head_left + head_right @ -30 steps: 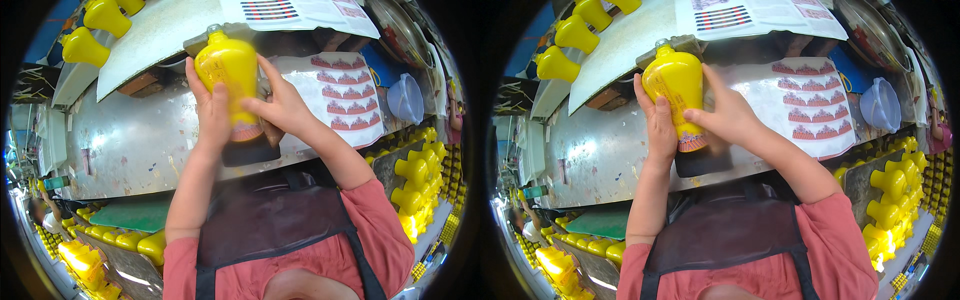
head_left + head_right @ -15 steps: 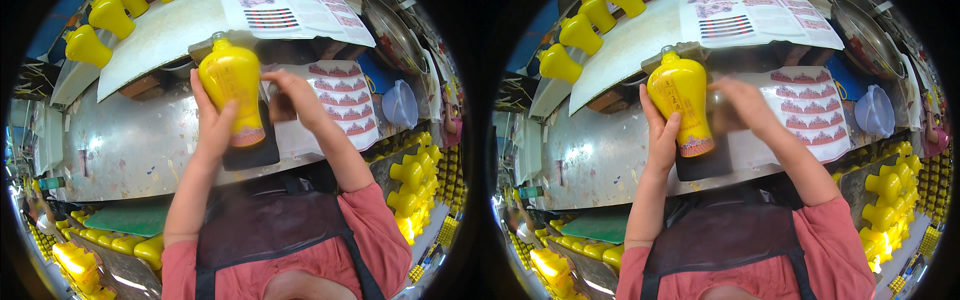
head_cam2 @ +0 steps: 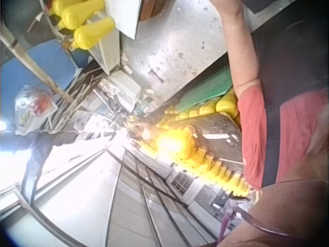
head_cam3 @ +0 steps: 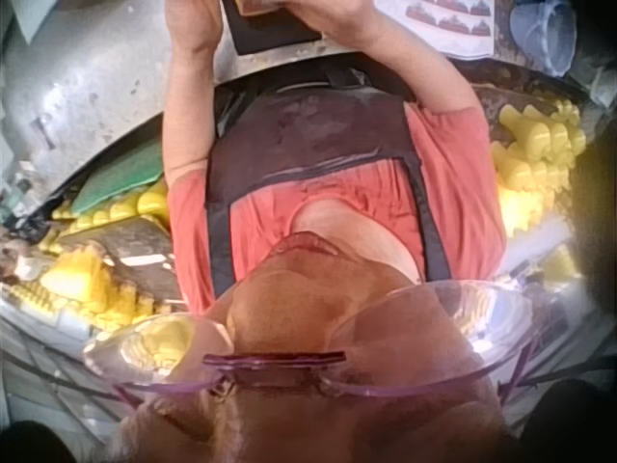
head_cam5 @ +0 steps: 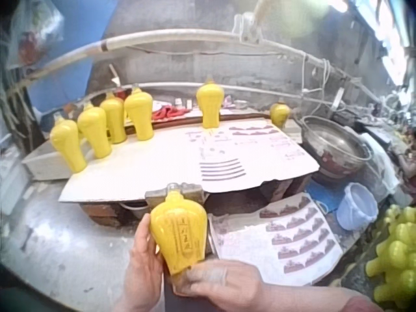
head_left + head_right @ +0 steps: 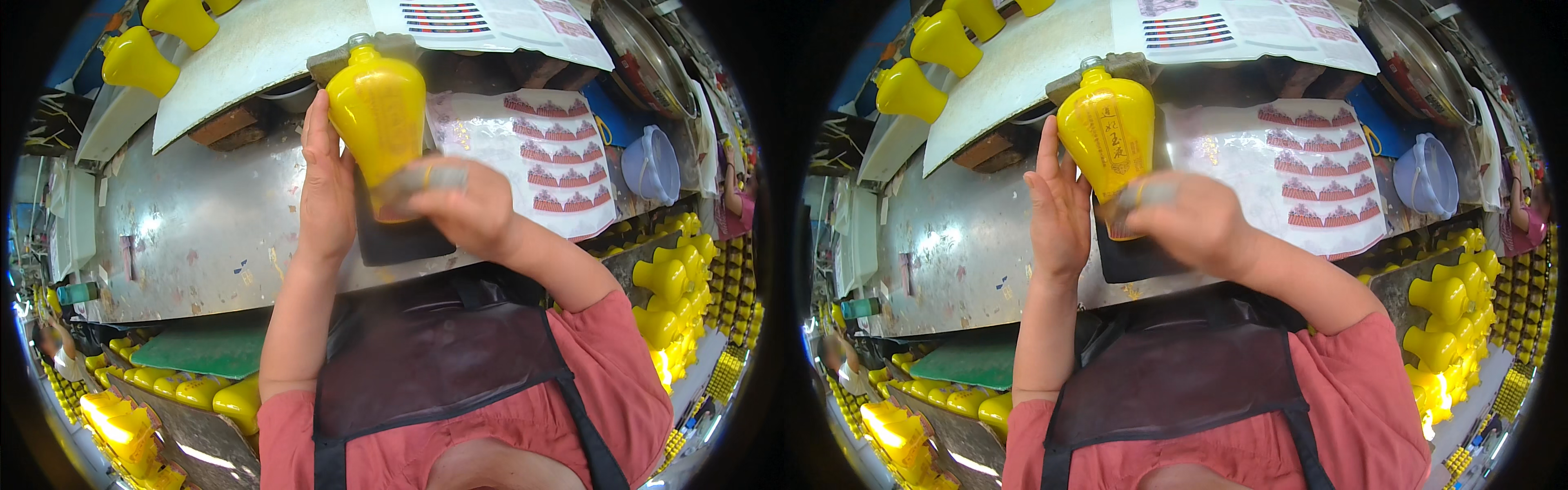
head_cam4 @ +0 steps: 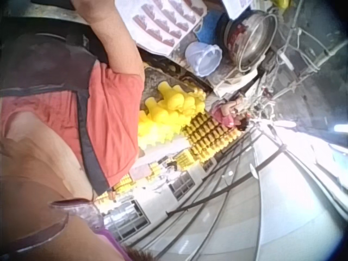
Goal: The person applies adhesive labels to yellow plastic bottles. They peel a label from a sheet, position it on the bottle, and smooth it down with their fingers. The person repeats this process for multiple bottles, handling them one at a time.
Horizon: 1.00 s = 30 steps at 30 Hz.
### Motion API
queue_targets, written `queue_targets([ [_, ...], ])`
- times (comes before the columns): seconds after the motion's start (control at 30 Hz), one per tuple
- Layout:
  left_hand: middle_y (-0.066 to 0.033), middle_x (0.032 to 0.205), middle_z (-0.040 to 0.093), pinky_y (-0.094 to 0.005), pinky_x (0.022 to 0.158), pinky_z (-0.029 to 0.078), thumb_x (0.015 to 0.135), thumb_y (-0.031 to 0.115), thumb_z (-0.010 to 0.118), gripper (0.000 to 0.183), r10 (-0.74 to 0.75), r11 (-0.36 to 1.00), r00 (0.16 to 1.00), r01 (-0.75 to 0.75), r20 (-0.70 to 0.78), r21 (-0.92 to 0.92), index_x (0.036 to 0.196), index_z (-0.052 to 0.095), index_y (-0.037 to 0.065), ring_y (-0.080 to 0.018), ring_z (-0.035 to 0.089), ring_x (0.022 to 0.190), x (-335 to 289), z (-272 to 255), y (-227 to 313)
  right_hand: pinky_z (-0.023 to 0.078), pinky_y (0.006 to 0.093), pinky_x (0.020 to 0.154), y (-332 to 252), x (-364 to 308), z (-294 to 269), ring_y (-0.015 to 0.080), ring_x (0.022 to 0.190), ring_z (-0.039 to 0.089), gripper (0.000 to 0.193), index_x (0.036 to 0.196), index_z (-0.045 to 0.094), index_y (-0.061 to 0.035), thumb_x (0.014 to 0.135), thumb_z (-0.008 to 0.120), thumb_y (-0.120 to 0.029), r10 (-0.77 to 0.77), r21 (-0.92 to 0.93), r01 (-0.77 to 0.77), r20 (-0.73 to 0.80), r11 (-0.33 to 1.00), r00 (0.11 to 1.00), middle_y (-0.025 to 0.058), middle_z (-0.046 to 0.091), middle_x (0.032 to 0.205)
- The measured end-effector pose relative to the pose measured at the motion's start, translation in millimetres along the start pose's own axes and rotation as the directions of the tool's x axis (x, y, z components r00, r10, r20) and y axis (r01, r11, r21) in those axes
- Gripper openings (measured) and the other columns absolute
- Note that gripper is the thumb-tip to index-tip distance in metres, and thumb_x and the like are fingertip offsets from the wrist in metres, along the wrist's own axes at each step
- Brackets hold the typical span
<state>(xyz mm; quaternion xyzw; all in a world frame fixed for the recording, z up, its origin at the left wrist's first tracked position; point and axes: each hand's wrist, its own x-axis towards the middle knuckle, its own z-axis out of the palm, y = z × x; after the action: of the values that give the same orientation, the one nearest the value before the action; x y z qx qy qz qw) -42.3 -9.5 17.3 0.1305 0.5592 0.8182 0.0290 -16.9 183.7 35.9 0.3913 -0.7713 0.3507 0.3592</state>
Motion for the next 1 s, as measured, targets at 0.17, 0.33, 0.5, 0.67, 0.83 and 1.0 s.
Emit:
queue_targets([
  [0.17,-0.0152,0.165,0.03,-0.0439,0.124,0.02,0.104,0.068,0.027,0.085,0.026,0.999,1.0,-0.026,-0.006,0.022,0.163,0.019,0.008,-0.0271,0.03,0.151,0.9,-1.6,1.0,0.058,0.0357,0.07,-7.7,8.6,-7.0,0.0263,0.079,0.07,0.021,0.094,0.074,-0.0095,0.073,0.077,-0.008,0.127,-0.274,-0.138,-0.059,0.952,0.99,0.0088,0.07,0.089],
  [0.33,-0.0149,0.161,0.036,-0.0429,0.122,0.025,0.105,0.066,0.026,0.081,0.033,0.996,0.999,-0.029,-0.04,0.084,0.16,0.025,0.006,-0.0259,0.035,0.147,1.8,-1.8,-0.8,0.058,0.0375,0.074,-27.7,20.1,-1.9,0.0281,0.084,0.069,0.021,0.09,0.072,-0.0074,0.07,0.074,-0.009,-0.1,-0.239,0.154,0.224,0.959,0.969,0.0062,0.059,0.079],
  [0.5,-0.0108,0.153,0.035,-0.0395,0.119,0.029,0.111,0.054,0.023,0.063,0.111,0.959,0.993,-0.095,-0.046,0.267,0.15,0.038,0.006,-0.0232,0.036,0.142,15.3,-6.4,-2.3,0.054,0.0381,0.064,-26.2,19.9,1.0,0.0256,0.074,0.065,0.02,0.093,0.073,-0.0098,0.073,0.069,-0.011,-0.064,-0.167,0.13,0.354,0.977,0.933,0.0051,0.056,0.073],
  [0.67,-0.012,0.144,0.045,-0.038,0.112,0.037,0.101,0.032,0.061,0.058,0.13,0.924,0.982,-0.069,-0.139,0.376,0.146,0.039,0.003,-0.0239,0.048,0.129,31.6,5.2,5.5,0.054,0.0365,0.066,16.0,41.2,-10.9,0.0255,0.074,0.065,0.021,0.108,0.072,-0.0089,0.088,0.068,-0.006,0.31,-0.09,-0.306,0.03,0.948,0.95,0.007,0.067,0.087],
  [0.83,-0.0162,0.121,0.054,-0.0405,0.101,0.045,0.085,0.021,0.07,0.043,0.314,0.689,0.941,-0.135,-0.127,0.712,0.121,0.06,0.001,-0.0317,0.056,0.112,55.7,21.0,10.5,0.053,0.0307,0.077,50.0,56.8,-25.3,0.0199,0.083,0.068,0.016,0.103,0.073,-0.0013,0.091,0.066,-0.009,0.702,0.301,-0.693,0.096,0.655,0.705,0.0119,0.072,0.094],
  [1.0,-0.0137,0.122,0.053,-0.0386,0.104,0.043,0.091,0.025,0.064,0.036,0.191,0.834,0.956,-0.038,-0.223,0.551,0.118,0.062,0.001,-0.0275,0.055,0.115,61.9,18.5,4.1,0.053,0.037,0.065,44.3,54.5,-14.4,0.0251,0.073,0.067,0.024,0.109,0.076,-0.0121,0.089,0.072,-0.024,0.41,-0.074,-0.404,0.225,0.912,0.884,0.0079,0.066,0.082],
])
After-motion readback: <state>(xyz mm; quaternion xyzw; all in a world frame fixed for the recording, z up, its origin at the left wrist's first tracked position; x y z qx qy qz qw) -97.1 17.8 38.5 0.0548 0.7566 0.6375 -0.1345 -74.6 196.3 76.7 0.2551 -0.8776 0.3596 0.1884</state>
